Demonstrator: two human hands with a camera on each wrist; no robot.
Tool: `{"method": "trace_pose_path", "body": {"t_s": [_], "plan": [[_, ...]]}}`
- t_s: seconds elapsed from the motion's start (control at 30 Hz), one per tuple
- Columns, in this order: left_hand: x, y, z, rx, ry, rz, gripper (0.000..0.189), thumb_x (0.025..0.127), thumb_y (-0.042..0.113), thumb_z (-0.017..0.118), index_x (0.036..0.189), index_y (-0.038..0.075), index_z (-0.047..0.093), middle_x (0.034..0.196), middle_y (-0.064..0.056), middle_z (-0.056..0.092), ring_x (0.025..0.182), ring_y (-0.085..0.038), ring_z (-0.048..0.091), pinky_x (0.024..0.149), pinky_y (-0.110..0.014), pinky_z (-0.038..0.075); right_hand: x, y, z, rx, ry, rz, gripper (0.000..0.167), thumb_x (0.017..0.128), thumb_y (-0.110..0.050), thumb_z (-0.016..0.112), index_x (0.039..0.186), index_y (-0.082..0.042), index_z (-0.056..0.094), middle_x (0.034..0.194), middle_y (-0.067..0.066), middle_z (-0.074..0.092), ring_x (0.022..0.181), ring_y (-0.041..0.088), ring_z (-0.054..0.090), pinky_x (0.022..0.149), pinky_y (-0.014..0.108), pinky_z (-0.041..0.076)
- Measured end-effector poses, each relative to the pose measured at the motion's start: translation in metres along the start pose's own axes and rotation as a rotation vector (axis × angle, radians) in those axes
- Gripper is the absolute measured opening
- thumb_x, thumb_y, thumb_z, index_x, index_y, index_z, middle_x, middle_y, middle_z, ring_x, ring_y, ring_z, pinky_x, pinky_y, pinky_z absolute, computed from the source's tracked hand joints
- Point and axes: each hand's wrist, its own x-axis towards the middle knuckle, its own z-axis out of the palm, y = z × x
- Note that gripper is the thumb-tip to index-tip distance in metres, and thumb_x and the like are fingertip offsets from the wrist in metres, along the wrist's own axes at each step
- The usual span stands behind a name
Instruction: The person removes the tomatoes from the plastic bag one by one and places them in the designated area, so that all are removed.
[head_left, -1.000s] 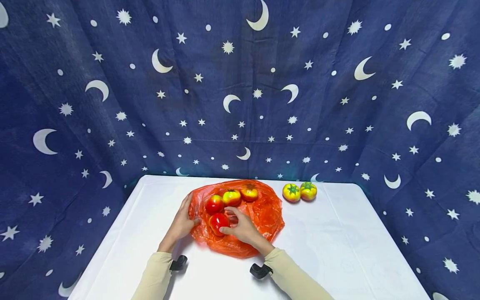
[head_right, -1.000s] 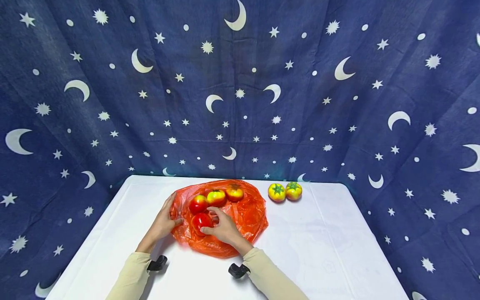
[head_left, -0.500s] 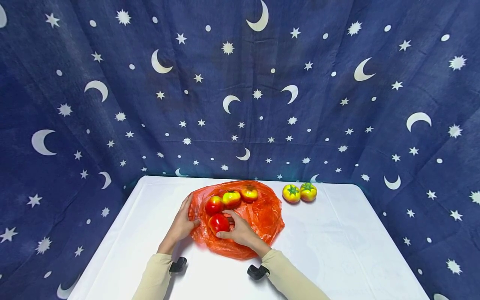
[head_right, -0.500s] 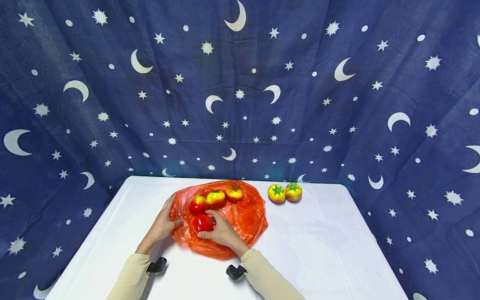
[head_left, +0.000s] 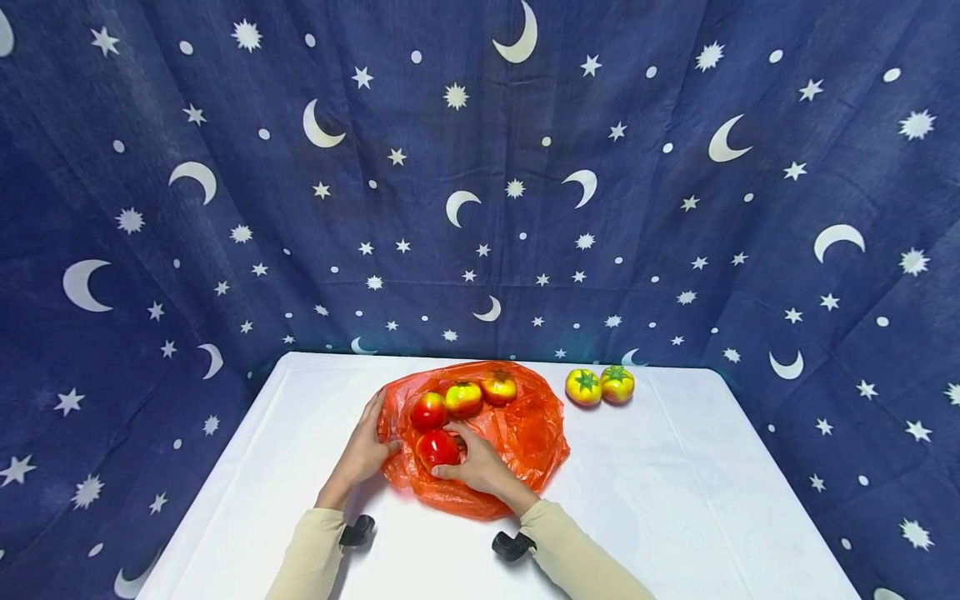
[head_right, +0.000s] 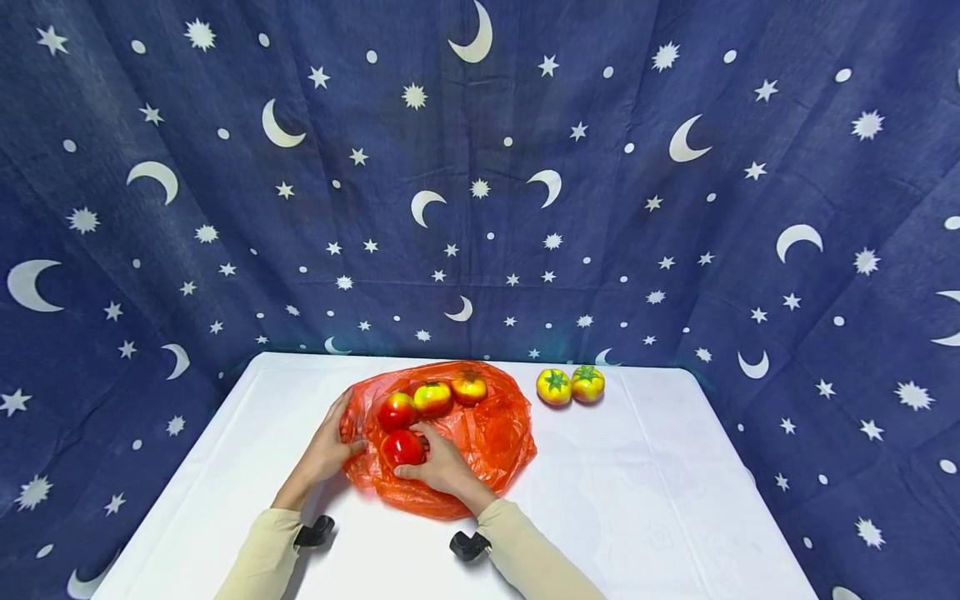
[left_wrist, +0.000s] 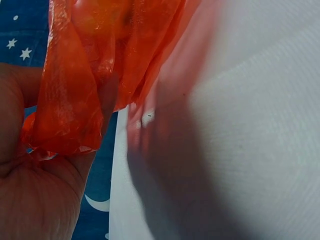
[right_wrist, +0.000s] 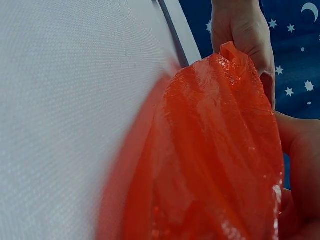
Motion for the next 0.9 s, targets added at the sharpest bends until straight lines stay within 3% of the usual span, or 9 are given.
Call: {"method": "trace_pose_path", "body": {"t_s": [0.23,0.57,0.73,0.9], "plan": [[-0.002,0.000,0.000,-0.016,0.004,-0.012,0.103,0.077,-0.008,0.071,0.159,0.013,0.013,0.164,-0.014,0.014,0.149,-0.043,0.018,0.120,-0.058,0.018,-0.003,-0.001,-0.003,0.076,0.010,-0.013,0.068,0.076,-0.031,0.083,0.134,-0.020,0.050,0.127,0.004,0.061,0.108,0.021,0.059,0.095,0.043,0.053],[-0.002,0.000,-0.002,-0.016,0.009,-0.017,0.103,0.077,-0.008,0.071,0.159,0.013,0.012,0.164,-0.014,0.014,0.149,-0.045,0.018,0.119,-0.059,0.018,-0.005,-0.003,-0.013,0.146,0.059,0.002,0.068,0.075,-0.026,0.085,0.134,-0.019,0.051,0.128,0.008,0.058,0.102,0.023,0.059,0.088,0.041,0.057],[-0.002,0.000,-0.002,-0.005,0.008,-0.025,0.103,0.077,-0.008,0.070,0.159,0.012,0.012,0.164,-0.015,0.014,0.149,-0.045,0.017,0.119,-0.059,0.018,-0.009,-0.005,-0.021,0.168,0.064,0.030,0.071,0.075,-0.028,0.084,0.137,-0.022,0.050,0.132,0.008,0.055,0.107,0.024,0.057,0.092,0.044,0.056],[-0.002,0.001,-0.003,-0.003,0.007,-0.030,0.103,0.077,-0.008,0.071,0.159,0.013,0.012,0.164,-0.015,0.014,0.149,-0.045,0.018,0.119,-0.059,0.019,-0.012,-0.006,-0.028,0.209,0.093,0.003,0.073,0.075,-0.026,0.085,0.137,-0.018,0.047,0.132,0.011,0.055,0.107,0.025,0.059,0.091,0.043,0.056]]}}
